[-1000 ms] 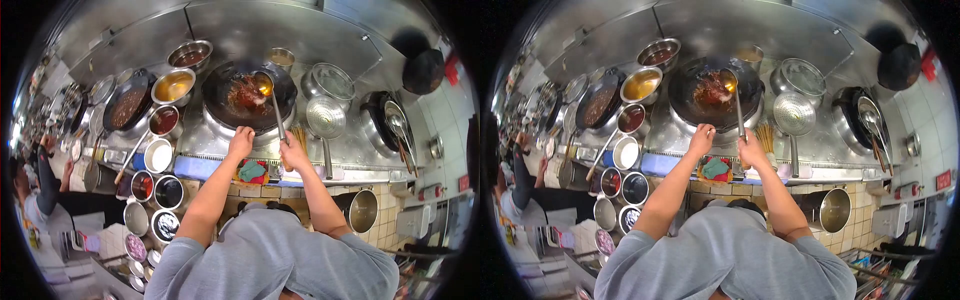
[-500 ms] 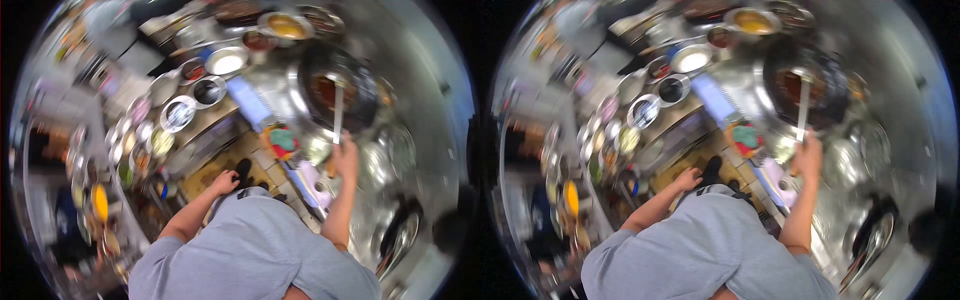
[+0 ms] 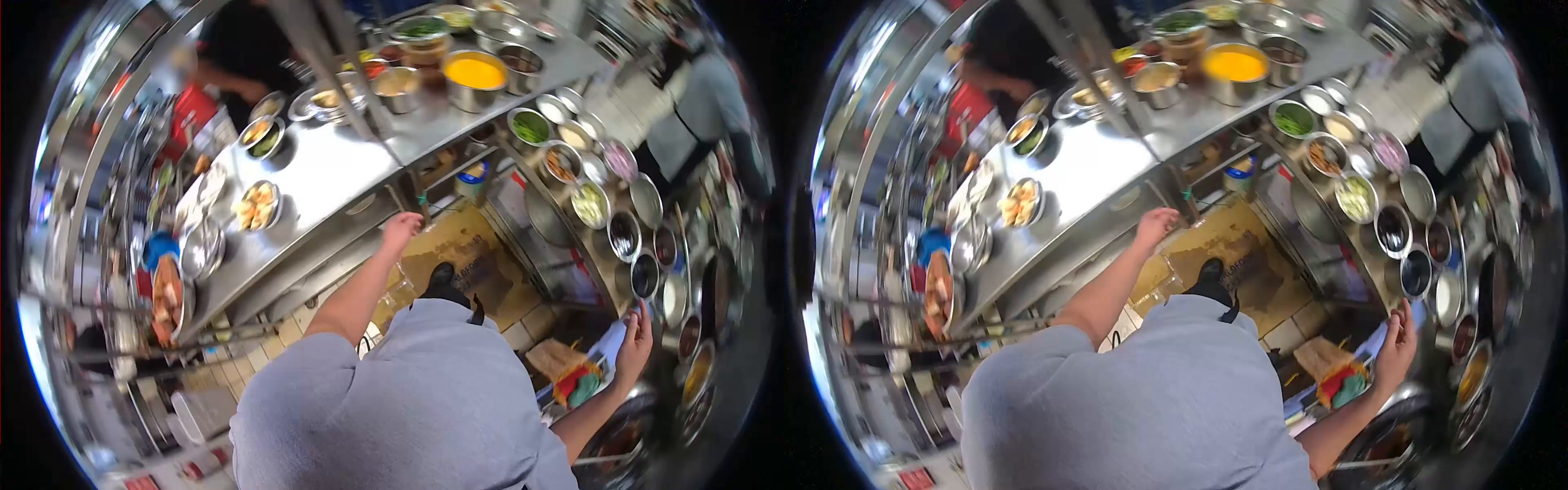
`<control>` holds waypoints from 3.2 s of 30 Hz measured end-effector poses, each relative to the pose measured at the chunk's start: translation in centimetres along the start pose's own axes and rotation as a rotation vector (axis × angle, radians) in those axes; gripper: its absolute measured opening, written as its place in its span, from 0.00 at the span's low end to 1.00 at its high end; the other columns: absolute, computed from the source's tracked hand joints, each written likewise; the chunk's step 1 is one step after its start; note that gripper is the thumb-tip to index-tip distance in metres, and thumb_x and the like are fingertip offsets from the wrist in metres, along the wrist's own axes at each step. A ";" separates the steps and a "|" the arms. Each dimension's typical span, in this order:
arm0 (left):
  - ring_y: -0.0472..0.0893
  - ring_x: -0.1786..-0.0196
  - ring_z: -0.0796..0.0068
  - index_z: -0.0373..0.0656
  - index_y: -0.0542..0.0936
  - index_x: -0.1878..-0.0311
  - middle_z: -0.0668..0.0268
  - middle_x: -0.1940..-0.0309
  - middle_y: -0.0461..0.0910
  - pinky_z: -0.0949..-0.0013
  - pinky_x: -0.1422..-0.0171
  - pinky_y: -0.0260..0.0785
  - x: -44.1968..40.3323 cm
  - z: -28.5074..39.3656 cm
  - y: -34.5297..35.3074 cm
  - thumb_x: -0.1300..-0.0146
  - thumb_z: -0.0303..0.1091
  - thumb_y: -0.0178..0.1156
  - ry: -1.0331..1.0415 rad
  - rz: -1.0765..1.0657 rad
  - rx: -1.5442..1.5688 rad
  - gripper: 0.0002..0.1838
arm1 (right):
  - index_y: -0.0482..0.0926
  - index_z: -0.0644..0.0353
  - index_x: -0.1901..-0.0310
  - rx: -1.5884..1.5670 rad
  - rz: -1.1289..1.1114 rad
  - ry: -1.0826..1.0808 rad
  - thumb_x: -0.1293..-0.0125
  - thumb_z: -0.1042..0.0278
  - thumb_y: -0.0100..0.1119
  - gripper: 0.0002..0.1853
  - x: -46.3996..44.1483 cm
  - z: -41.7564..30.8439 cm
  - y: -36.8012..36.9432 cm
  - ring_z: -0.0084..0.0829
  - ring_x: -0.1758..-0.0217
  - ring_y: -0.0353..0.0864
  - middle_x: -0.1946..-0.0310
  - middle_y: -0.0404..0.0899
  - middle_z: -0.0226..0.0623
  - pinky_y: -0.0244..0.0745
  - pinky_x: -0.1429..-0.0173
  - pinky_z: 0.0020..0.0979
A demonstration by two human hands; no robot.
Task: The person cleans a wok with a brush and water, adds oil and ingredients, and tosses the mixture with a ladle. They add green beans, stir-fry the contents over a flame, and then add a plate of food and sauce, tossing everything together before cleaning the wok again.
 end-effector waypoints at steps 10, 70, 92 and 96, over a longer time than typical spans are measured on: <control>0.64 0.84 0.80 0.44 0.75 0.64 0.69 0.81 0.70 0.76 0.86 0.50 2.0 0.8 -28.8 0.39 0.40 0.54 0.014 1.125 0.735 0.09 | 0.72 0.62 0.41 0.039 -0.560 -0.105 0.32 0.69 0.53 0.19 -7.8 -6.0 18.9 0.21 0.62 0.73 0.64 0.77 0.32 0.69 0.53 0.23; 0.82 0.70 0.75 0.44 0.72 0.63 0.64 0.66 0.80 0.73 0.65 0.78 -9.7 9.4 15.2 0.36 0.29 0.52 -0.303 0.014 0.181 0.01 | 0.74 0.63 0.49 -0.440 -0.371 0.263 0.26 0.61 0.39 0.17 -29.5 7.5 22.0 0.23 0.65 0.81 0.60 0.81 0.36 0.72 0.65 0.23; 0.81 0.69 0.76 0.44 0.72 0.63 0.65 0.68 0.80 0.73 0.64 0.76 -11.4 14.4 20.5 0.35 0.31 0.52 -0.239 -0.093 0.265 0.02 | 0.74 0.65 0.49 -0.519 -0.407 0.014 0.26 0.63 0.40 0.17 -27.6 -0.8 17.4 0.23 0.60 0.80 0.59 0.81 0.39 0.68 0.59 0.21; 0.80 0.69 0.76 0.45 0.73 0.61 0.66 0.67 0.80 0.72 0.62 0.75 -11.1 15.5 21.7 0.35 0.32 0.51 -0.289 -0.144 0.323 0.03 | 0.75 0.63 0.49 -0.556 -0.225 0.057 0.27 0.64 0.40 0.16 -29.5 0.0 16.7 0.21 0.60 0.80 0.60 0.82 0.37 0.68 0.60 0.21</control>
Point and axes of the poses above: each hand's wrist, its own x-axis away from the middle knuckle, its own y-axis out of the palm, z = x × y, the point moved 1 cm from there along -x, towards the middle knuckle
